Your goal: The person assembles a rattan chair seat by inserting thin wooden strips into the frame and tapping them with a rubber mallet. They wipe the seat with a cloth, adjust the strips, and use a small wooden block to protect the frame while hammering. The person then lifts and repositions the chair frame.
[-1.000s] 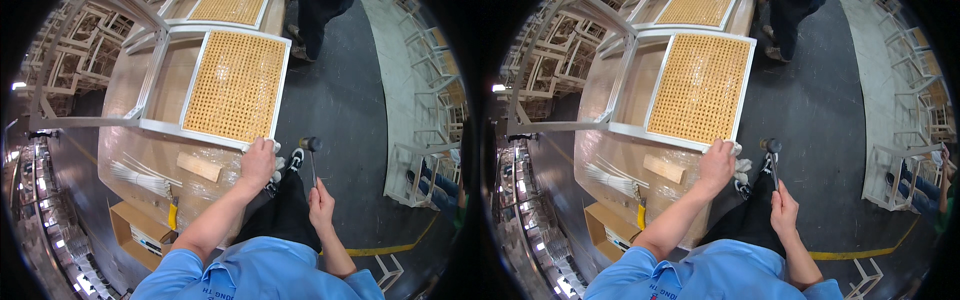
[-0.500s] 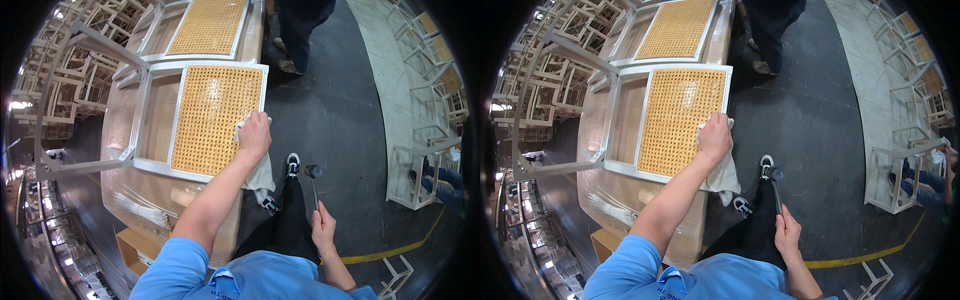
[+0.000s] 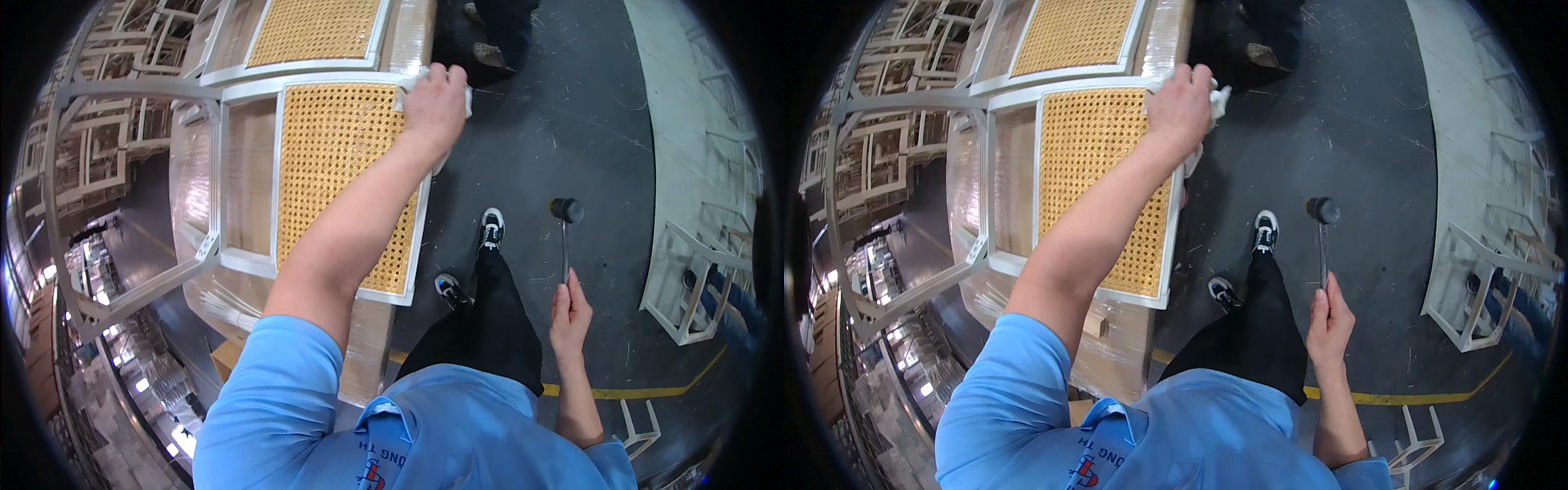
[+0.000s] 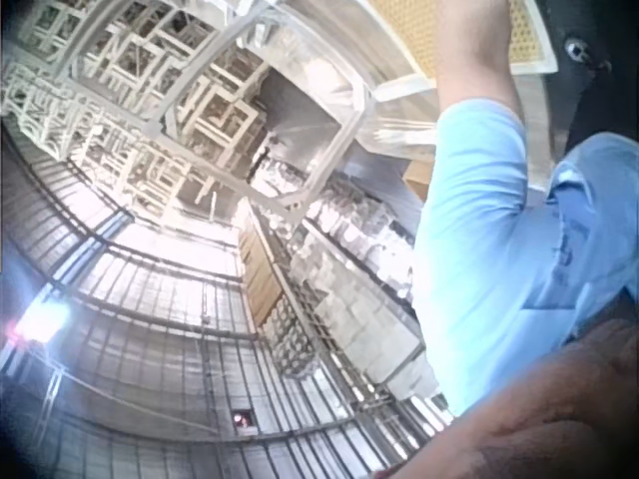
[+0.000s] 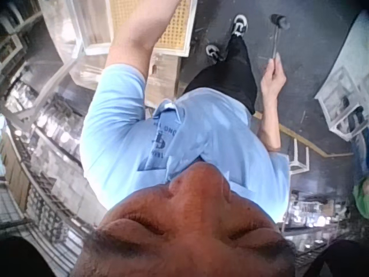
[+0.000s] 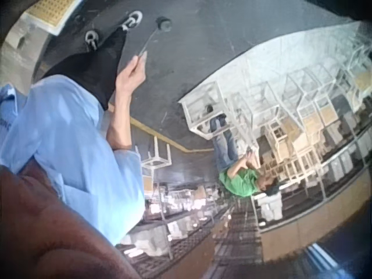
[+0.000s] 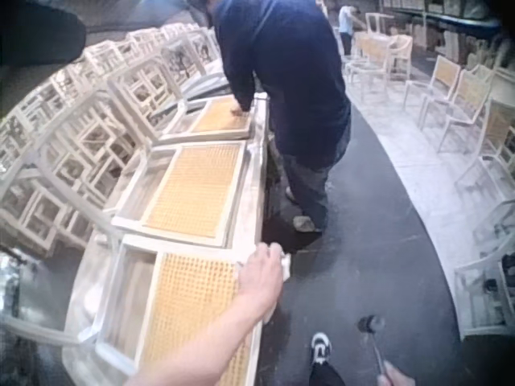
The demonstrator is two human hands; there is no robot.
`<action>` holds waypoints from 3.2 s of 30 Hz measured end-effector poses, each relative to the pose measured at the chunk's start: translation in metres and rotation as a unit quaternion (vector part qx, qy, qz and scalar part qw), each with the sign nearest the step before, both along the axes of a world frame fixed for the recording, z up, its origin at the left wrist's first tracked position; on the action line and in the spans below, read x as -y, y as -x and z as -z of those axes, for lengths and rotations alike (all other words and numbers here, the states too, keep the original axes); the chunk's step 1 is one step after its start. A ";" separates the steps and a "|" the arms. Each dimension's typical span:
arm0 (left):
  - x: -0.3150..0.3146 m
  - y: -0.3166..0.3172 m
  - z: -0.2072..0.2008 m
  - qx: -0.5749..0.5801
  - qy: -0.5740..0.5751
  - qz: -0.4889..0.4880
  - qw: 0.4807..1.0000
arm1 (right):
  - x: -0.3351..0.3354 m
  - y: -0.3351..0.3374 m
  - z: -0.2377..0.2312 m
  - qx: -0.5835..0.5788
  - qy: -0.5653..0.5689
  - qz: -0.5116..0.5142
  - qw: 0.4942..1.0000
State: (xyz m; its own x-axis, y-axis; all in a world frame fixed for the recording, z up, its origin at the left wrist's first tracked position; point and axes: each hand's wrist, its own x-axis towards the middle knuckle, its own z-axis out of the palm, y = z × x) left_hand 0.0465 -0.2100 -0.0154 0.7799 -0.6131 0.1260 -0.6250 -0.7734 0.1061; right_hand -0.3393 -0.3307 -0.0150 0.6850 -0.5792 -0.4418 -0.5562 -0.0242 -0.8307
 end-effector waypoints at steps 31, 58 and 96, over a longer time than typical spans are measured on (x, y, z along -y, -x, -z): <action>-0.375 0.371 -0.105 -0.060 -0.149 -0.031 0.987 | -0.205 0.051 -0.001 0.059 -0.263 -0.014 0.963; -0.253 0.306 -0.014 -0.537 0.321 -0.444 0.642 | -0.161 -0.003 0.015 0.029 -0.259 -0.004 0.965; -0.275 0.336 -0.100 -0.142 0.665 -0.349 0.644 | -0.052 0.126 -0.039 0.057 -0.146 -0.085 0.984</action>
